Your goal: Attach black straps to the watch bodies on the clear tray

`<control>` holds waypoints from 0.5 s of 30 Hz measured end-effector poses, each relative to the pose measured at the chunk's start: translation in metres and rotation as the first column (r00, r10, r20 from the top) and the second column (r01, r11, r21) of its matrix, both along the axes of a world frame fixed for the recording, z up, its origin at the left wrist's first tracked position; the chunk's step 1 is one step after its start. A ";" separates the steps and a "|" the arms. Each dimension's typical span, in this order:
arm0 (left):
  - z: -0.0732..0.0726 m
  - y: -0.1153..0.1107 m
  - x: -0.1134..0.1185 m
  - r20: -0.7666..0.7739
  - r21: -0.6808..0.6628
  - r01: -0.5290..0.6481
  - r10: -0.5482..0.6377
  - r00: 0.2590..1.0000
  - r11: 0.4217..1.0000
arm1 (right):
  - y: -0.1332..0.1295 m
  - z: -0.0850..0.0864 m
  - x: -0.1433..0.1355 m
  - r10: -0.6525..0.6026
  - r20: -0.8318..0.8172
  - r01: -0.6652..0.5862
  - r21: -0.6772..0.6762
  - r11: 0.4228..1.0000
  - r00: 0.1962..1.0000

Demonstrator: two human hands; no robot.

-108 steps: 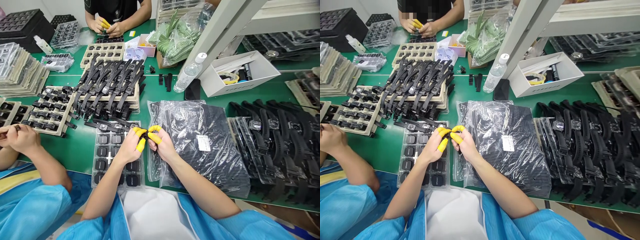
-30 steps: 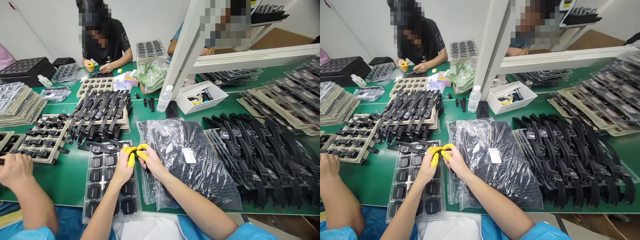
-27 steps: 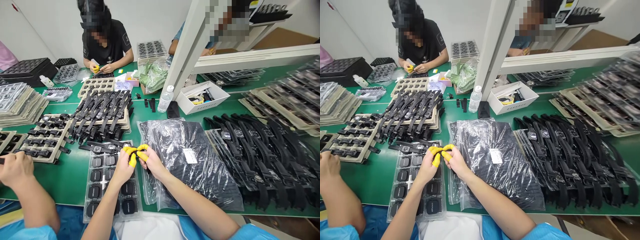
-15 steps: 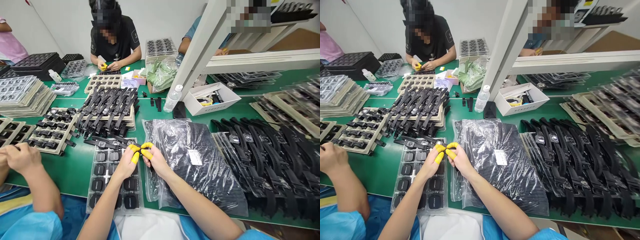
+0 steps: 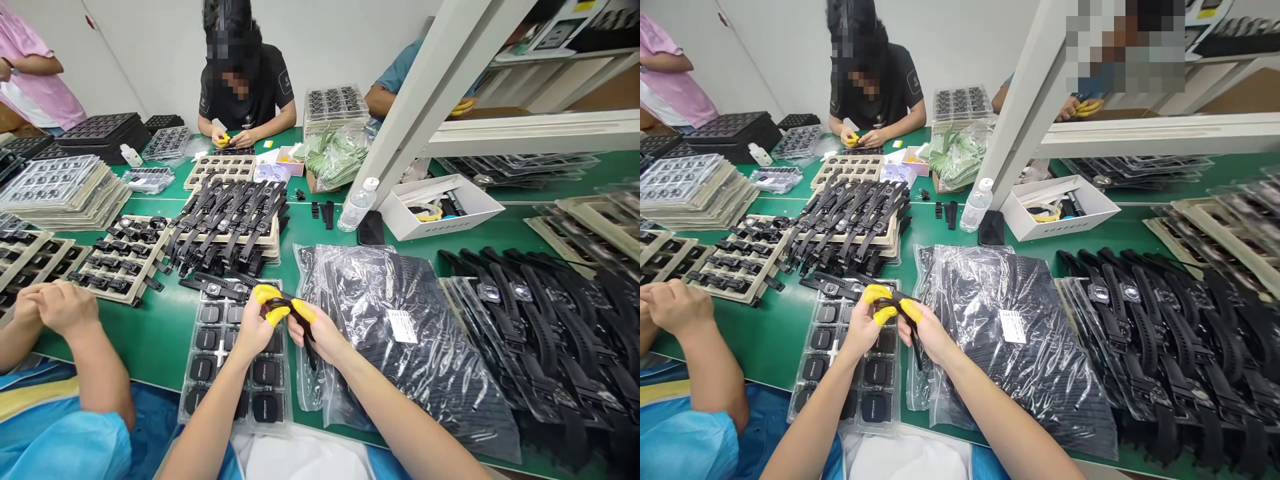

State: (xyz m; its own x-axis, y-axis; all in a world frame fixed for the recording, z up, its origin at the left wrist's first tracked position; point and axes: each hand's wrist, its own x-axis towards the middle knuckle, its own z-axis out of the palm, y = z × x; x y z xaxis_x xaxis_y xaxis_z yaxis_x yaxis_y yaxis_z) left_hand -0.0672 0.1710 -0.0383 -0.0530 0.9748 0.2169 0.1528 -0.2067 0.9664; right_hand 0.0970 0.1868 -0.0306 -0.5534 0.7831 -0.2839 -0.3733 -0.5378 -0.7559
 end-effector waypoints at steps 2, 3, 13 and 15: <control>0.003 0.001 0.000 0.130 -0.014 -0.007 0.009 0.992 1.000 | -0.001 -0.002 -0.001 0.074 0.020 -0.074 0.012 0.997 0.997; 0.004 0.002 -0.001 0.204 -0.033 -0.014 0.020 0.979 0.999 | -0.002 -0.002 -0.002 0.103 0.045 -0.104 0.033 0.994 0.994; 0.029 0.015 -0.047 0.512 -0.128 -0.535 0.517 0.685 0.835 | 0.001 -0.005 0.007 0.309 0.239 -0.337 0.086 0.938 0.920; 0.031 0.015 -0.050 0.480 -0.146 -0.536 0.533 0.697 0.832 | 0.003 -0.005 0.007 0.193 0.252 -0.227 0.113 0.967 0.948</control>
State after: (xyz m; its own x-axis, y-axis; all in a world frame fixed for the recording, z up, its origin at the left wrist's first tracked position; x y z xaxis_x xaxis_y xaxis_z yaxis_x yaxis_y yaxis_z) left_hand -0.1168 0.1859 -0.0072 -0.6625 0.7488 0.0200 -0.2435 -0.2405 0.9396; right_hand 0.1041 0.1894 -0.0354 -0.6396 0.6973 -0.3235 -0.0646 -0.4680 -0.8813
